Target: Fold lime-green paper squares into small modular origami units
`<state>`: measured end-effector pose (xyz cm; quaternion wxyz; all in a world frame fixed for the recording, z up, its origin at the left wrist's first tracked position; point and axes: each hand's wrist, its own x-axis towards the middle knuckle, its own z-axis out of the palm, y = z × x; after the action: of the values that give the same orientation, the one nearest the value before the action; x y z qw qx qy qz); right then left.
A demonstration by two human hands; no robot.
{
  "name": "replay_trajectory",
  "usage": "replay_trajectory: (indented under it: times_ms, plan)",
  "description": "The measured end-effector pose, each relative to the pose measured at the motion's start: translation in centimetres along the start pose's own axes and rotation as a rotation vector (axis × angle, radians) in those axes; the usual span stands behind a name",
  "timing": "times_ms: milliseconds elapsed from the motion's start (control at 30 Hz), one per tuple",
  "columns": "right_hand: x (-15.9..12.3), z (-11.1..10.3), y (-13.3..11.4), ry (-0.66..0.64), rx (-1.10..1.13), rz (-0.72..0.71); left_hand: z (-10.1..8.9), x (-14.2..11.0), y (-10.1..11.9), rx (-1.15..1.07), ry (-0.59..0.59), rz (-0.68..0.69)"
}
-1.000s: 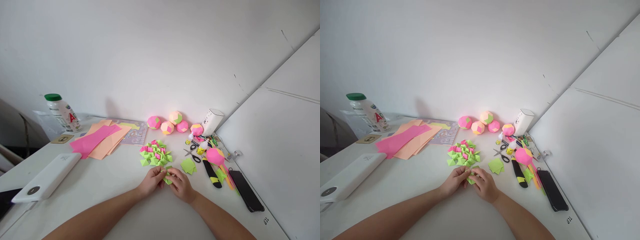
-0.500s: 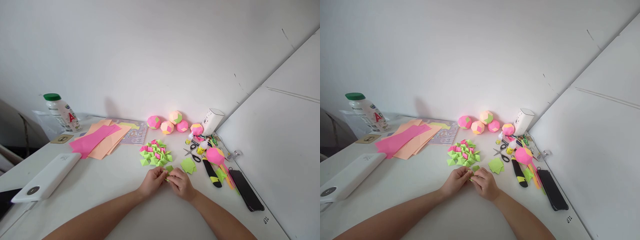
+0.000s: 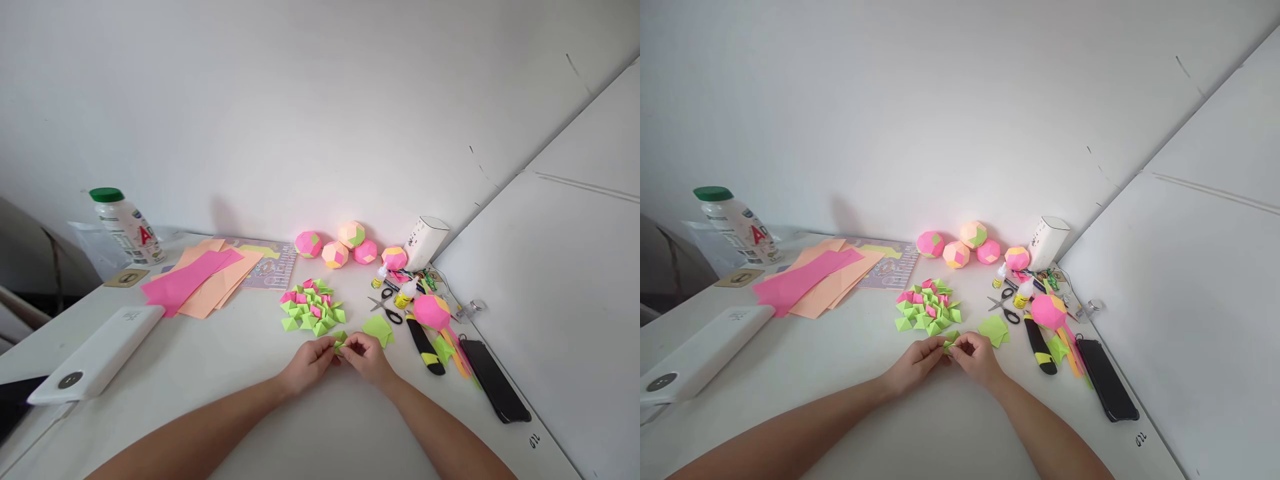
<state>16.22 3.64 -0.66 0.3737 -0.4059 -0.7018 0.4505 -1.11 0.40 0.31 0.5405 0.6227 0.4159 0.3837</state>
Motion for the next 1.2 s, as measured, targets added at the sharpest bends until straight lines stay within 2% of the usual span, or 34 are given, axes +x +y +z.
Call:
replay_trajectory:
  times_ms: [233, 533, 767, 1033, 1200]
  plan:
    - [0.18, -0.08, -0.03, -0.031, 0.105, 0.048, 0.03, 0.0, 0.24, 0.046, -0.024, 0.013]
    - [0.31, -0.24, 0.13, 0.024, 0.048, -0.137, 0.19, -0.17, 0.56, -0.004, -0.022, -0.031]
    - [0.47, -0.3, -0.02, 0.044, 0.036, -0.149, 0.21, -0.04, 0.16, 0.028, -0.008, -0.007]
    - [0.45, -0.41, -0.36, 0.022, -0.059, -0.254, 0.32, -0.16, 0.09, 0.03, 0.005, -0.04]
    - [0.35, -0.4, -0.07, 0.023, -0.05, -0.22, 0.29, -0.17, 0.17, 0.026, -0.002, -0.057]
